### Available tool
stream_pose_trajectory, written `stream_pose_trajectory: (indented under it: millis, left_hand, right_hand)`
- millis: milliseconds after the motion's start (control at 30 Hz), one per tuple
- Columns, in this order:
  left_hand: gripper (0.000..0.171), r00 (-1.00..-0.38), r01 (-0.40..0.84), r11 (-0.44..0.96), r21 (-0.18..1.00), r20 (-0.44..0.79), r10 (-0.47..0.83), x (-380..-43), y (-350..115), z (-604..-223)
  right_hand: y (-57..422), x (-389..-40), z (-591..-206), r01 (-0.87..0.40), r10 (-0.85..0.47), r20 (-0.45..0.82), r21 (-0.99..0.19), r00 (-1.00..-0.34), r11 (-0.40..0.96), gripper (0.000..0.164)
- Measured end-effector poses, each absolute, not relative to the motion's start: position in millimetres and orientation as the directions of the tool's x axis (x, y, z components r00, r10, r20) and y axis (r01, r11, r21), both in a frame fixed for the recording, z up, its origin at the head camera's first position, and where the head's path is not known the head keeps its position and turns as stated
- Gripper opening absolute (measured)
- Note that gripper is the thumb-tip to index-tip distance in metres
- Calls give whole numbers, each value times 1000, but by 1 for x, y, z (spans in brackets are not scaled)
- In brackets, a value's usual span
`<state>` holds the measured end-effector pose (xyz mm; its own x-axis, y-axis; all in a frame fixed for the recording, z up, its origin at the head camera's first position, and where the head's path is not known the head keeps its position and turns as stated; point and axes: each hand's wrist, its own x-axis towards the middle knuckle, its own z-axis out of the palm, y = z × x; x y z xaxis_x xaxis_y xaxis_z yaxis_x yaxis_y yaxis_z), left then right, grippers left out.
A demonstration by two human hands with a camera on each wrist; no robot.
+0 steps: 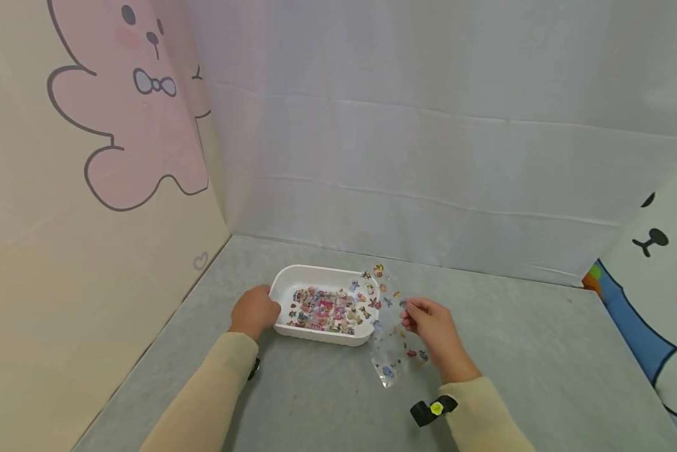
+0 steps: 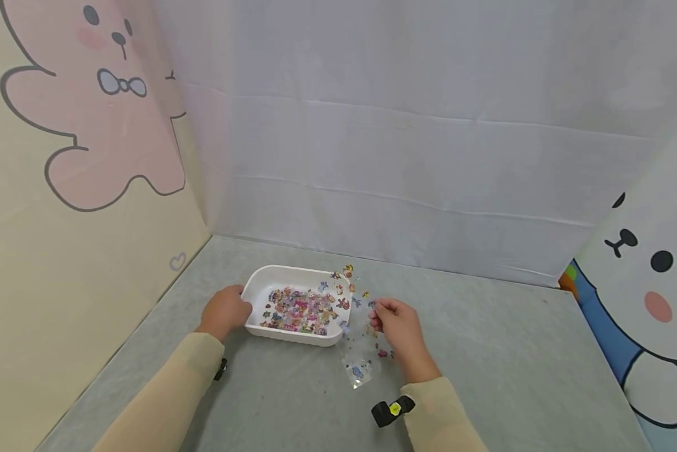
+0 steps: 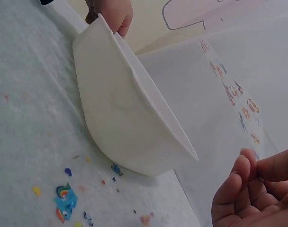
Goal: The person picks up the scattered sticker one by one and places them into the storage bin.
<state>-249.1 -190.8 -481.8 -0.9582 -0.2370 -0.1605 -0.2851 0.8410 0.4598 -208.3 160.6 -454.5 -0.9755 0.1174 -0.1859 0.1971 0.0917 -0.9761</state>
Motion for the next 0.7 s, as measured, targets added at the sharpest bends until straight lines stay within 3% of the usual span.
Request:
stream_pose_trajectory:
  millis: [700]
  left_hand:
    - [50, -957, -286, 842, 458, -170, -233, -250, -190, -479]
  right_hand:
    - [118, -227, -449, 240, 161, -240, -971, -957, -21, 26]
